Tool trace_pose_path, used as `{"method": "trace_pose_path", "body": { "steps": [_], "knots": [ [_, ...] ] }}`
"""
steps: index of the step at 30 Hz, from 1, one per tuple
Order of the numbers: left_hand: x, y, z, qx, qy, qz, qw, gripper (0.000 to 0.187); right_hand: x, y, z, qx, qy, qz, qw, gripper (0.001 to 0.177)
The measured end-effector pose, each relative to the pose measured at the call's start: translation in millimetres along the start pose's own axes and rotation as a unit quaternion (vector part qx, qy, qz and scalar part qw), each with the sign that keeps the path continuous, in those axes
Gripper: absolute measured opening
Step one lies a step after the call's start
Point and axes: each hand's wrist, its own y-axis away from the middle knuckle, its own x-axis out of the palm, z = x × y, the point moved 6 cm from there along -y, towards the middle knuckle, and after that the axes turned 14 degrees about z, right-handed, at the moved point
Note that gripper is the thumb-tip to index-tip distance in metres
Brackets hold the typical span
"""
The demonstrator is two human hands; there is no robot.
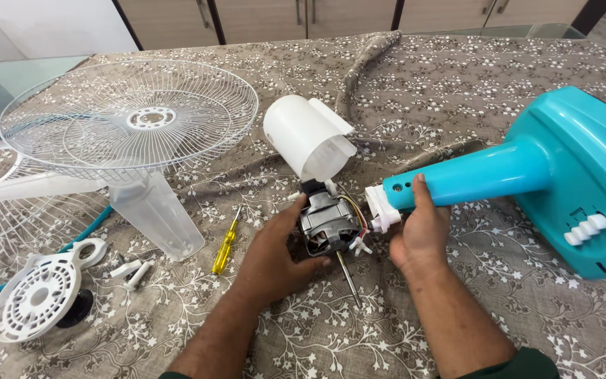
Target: The person disassembles a teal and white electric fan on a table. They remove the front cover, then use a yellow screwdriver to detach the motor housing from the neck and remove several screws and small parts from the motor assembly.
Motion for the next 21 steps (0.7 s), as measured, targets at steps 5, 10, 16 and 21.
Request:
{"method": "trace_pose_path", "body": {
  "steps": [5, 10, 16, 21],
  "knots": [
    [-11, 2, 9, 0.062, 0.024, -0.043, 0.997, 0.104, 7, 2, -6, 0.046, -0.037, 0.043, 0.997, 0.035],
    [-28, 4, 21, 0.040, 0.044, -0.074, 0.995, 0.114, 14, 3, -9, 0.134, 0.049, 0.082, 0.986, 0.039],
    [-29, 2, 23, 0.044, 0.019, -0.072, 0.996, 0.106, 24, 6, -12, 0.167, 0.097, 0.077, 0.978, 0.040],
    [-26, 0, 29, 0.043, 0.033, -0.072, 0.996, 0.112, 35, 27, -24, 0.163, 0.128, 0.068, 0.976, 0.039]
  ]
}}
